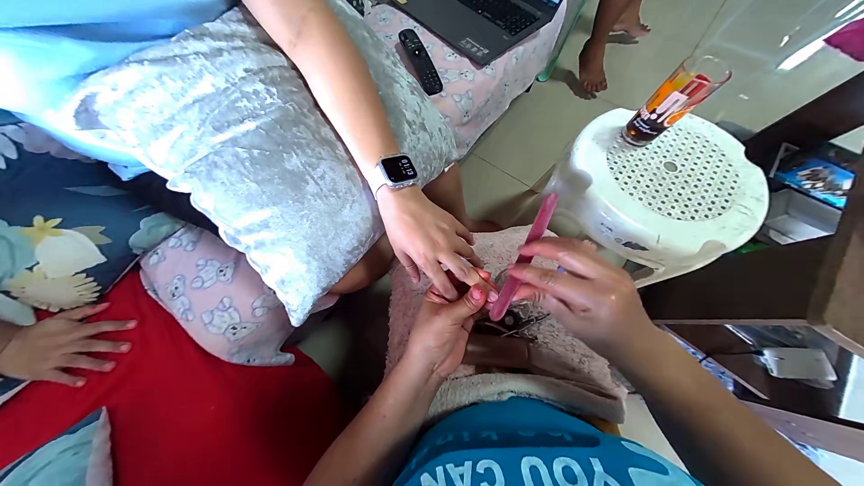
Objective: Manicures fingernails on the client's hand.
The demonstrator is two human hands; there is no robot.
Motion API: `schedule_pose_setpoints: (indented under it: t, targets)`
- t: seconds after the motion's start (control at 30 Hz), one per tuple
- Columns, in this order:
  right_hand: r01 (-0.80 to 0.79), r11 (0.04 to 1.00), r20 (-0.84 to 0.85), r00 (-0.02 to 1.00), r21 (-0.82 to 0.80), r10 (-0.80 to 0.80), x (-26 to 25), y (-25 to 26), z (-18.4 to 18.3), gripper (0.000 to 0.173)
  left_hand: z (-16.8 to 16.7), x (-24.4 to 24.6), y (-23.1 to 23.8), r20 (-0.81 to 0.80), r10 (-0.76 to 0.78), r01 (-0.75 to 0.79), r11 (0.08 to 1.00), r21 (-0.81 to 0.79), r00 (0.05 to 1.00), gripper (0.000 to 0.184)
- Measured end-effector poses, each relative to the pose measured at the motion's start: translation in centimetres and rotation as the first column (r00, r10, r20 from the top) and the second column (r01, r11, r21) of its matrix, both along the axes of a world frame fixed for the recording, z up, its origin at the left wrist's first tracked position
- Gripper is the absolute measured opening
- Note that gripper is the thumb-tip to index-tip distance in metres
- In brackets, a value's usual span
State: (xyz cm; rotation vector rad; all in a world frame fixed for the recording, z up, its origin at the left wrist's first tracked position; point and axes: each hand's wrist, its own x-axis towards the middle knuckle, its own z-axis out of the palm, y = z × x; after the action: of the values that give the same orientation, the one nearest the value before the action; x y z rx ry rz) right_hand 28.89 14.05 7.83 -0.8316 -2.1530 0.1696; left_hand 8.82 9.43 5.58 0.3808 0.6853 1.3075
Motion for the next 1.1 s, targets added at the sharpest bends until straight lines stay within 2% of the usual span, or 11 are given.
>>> schedule_pose_setpoints:
  t: [0.1,0.27,0.47,0.63,0.8,0.97,1.1]
  targets:
    - [0.043,0.999,0.010,0.999,-0.030,-0.042,0.1,0.4,0.4,0.023,-0.1,0.2,0.0,0.008,0.017,-0.017,1.000,0.000,1.000,0.018]
    - [0.009,1.000,0.031,0.999,-0.011,-0.009,-1.5,-1.6,0.4,0.025,0.0,0.5,-0.1,-0.012,0.042,-0.042,0.999,-0.030,0.999,0.016]
    - [0.122,0.992,-0.006,0.992,-0.038,-0.122,-0.3,-0.2,0.6,0.024,-0.3,0.7,0.0,0.035,0.074,-0.074,0.997,-0.002,0.997,0.018]
    - [0.067,0.997,-0.048,0.996,-0.037,-0.069,-1.7,-1.9,0.0,0.024,-0.1,1.0,0.1,-0.010,0.083,-0.083,0.996,-0.026,0.996,0.016]
    - [0.188,0.981,-0.070,0.979,-0.053,-0.192,0.0,-0.4,-0.2,0.025,-0.3,0.9,0.1,0.045,0.093,-0.094,0.995,0.020,0.995,0.020]
    - [0.082,0.996,-0.101,0.991,-0.037,-0.086,-2.1,-2.3,-0.2,0.023,-0.4,1.3,0.1,-0.024,0.089,-0.089,0.996,0.020,0.996,0.015]
    - [0.200,0.978,-0.083,0.975,-0.050,-0.204,0.3,-0.2,-0.4,0.024,-0.3,0.8,-0.1,0.046,0.080,-0.081,0.997,0.019,0.996,0.018]
